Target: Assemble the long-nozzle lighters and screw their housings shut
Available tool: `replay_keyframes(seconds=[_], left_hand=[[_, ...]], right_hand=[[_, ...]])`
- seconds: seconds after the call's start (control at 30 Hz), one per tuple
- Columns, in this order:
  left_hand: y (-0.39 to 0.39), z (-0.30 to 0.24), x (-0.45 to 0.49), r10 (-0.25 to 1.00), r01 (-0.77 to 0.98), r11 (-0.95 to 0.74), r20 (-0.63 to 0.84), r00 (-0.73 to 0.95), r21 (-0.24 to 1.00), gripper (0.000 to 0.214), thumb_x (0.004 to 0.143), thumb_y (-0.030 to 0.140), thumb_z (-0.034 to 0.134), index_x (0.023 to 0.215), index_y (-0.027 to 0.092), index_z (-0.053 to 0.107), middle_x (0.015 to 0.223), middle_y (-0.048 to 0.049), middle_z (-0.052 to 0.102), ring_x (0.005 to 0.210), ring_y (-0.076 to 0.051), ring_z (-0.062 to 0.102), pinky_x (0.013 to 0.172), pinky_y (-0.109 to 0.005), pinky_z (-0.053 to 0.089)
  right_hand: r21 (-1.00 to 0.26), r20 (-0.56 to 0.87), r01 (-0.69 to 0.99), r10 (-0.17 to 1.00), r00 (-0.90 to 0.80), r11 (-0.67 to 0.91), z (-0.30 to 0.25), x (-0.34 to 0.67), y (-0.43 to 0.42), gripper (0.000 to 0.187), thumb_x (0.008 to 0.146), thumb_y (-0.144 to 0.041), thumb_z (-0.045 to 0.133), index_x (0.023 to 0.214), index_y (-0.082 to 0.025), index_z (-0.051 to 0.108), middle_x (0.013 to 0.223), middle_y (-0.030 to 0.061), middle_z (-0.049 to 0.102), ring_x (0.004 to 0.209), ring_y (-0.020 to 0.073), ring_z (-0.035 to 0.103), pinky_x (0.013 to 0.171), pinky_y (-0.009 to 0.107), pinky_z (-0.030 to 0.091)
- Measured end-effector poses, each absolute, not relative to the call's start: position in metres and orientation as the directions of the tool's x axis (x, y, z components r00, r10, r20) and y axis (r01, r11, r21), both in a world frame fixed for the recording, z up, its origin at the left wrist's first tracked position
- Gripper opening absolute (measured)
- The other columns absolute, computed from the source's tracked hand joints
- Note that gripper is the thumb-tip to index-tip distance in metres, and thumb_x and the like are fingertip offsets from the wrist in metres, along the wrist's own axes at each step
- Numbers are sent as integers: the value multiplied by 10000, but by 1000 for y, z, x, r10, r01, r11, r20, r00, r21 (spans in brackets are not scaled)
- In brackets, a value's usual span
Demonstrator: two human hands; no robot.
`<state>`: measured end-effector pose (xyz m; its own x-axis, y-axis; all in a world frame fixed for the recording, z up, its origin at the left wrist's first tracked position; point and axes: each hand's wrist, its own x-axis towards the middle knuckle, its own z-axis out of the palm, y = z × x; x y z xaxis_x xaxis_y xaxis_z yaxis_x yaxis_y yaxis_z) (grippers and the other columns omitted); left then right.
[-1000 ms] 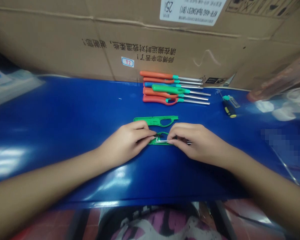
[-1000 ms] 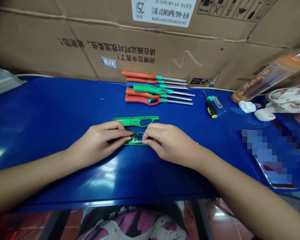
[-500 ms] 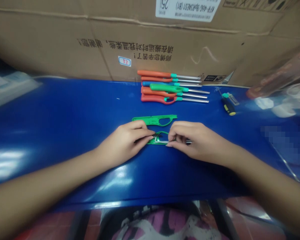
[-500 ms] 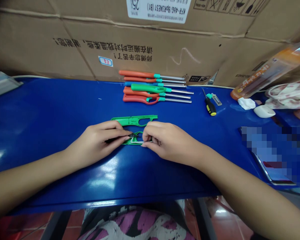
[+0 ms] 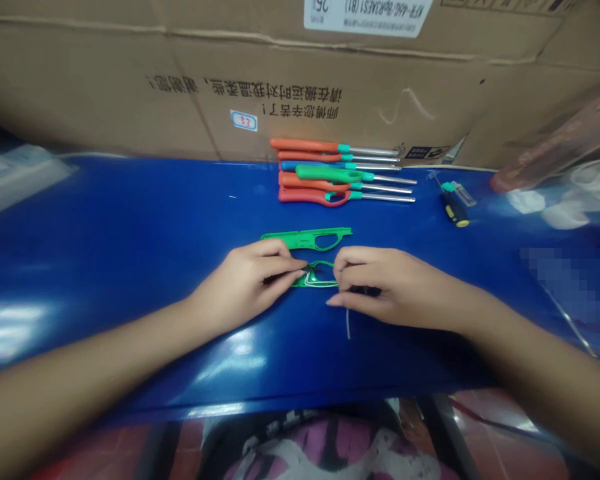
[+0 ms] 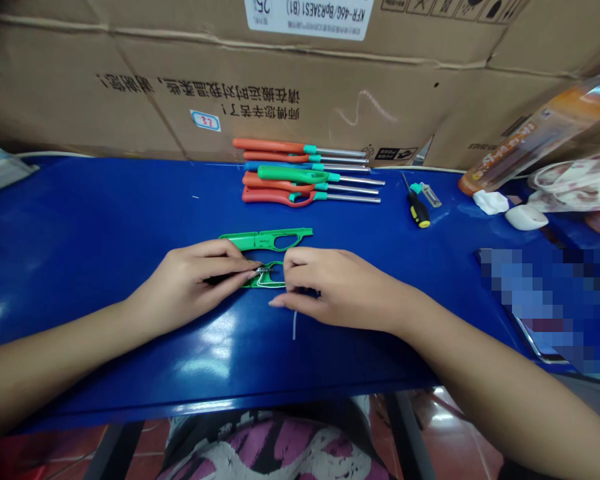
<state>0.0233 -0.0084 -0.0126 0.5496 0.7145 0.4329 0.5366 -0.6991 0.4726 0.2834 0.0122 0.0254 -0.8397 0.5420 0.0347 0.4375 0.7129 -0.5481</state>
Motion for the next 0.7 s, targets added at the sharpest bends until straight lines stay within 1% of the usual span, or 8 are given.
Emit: replay_keyframes(seconds=[0.1, 0.2, 0.3, 0.4, 0.47, 0.57, 0.63, 0.7], left_hand=[[-8, -14, 24, 710, 534, -704, 452, 540, 468, 150, 971, 192, 643, 1051, 159, 765, 911, -47, 698, 795, -135, 676, 731, -248, 549], [-7, -15, 25, 707, 529, -707, 459, 539, 468, 141, 962, 179, 657, 1046, 139, 762, 905, -46, 687, 792, -127, 667, 731, -237, 539], [-7, -15, 26, 708, 523, -706, 463, 534, 478, 141, 956, 170, 664, 1046, 123, 762, 897, -46, 685, 795, -124, 665, 736, -229, 534], [-8, -15, 26, 716, 525, -698, 460, 525, 487, 143, 954, 168, 668, 1042, 113, 766, 895, -50, 690, 799, -125, 665, 738, -228, 531], [-8, -15, 26, 723, 527, -691, 456, 519, 495, 144, 952, 173, 672, 1038, 116, 772, 890, -49, 689, 789, -124, 662, 729, -228, 529], [-9, -14, 27, 732, 522, -681, 454, 508, 514, 151, 949, 188, 679, 1043, 133, 783, 890, -46, 692, 774, -123, 663, 713, -231, 530], [-9, -15, 27, 737, 511, -676, 456, 499, 532, 153, 944, 193, 686, 1045, 144, 790, 905, -48, 702, 785, -126, 673, 723, -235, 537], [-8, -16, 27, 740, 501, -671, 458, 492, 547, 151, 941, 193, 690, 1041, 149, 795, 921, -51, 710, 804, -130, 682, 741, -239, 546]], right_hand=[[-461, 62, 495, 583, -810, 736, 19, 277, 12, 254, 1007, -339, 581, 801, -189, 585, 878, 9, 585, 727, 116, 531, 647, 262, 389], [-418, 77, 536, 617, -783, 733, 14, 274, 11, 160, 986, -303, 606, 872, -193, 588, 866, 4, 590, 715, 122, 525, 629, 256, 380], [-444, 89, 535, 630, -772, 719, 13, 274, 11, 100, 995, -291, 593, 1010, -197, 624, 923, 16, 629, 786, 135, 577, 685, 259, 415], [-469, 76, 525, 624, -778, 711, 13, 274, 11, 121, 1013, -257, 549, 1002, -190, 649, 963, 36, 645, 859, 153, 600, 735, 273, 428], [-504, 82, 527, 646, -759, 684, 12, 272, 12, 85, 982, -216, 588, 943, -185, 657, 908, 23, 640, 788, 133, 578, 702, 263, 416], [-593, 104, 528, 708, -698, 608, 11, 270, 12, 46, 913, -160, 667, 869, -175, 671, 780, -21, 606, 625, 83, 494, 621, 236, 387], [-636, 114, 506, 719, -685, 583, 9, 270, 13, 67, 899, -136, 674, 841, -168, 686, 747, -32, 593, 588, 66, 469, 603, 224, 381], [-649, 130, 481, 709, -693, 589, 8, 271, 14, 84, 905, -120, 659, 850, -164, 705, 767, -24, 615, 611, 65, 492, 616, 216, 390]])
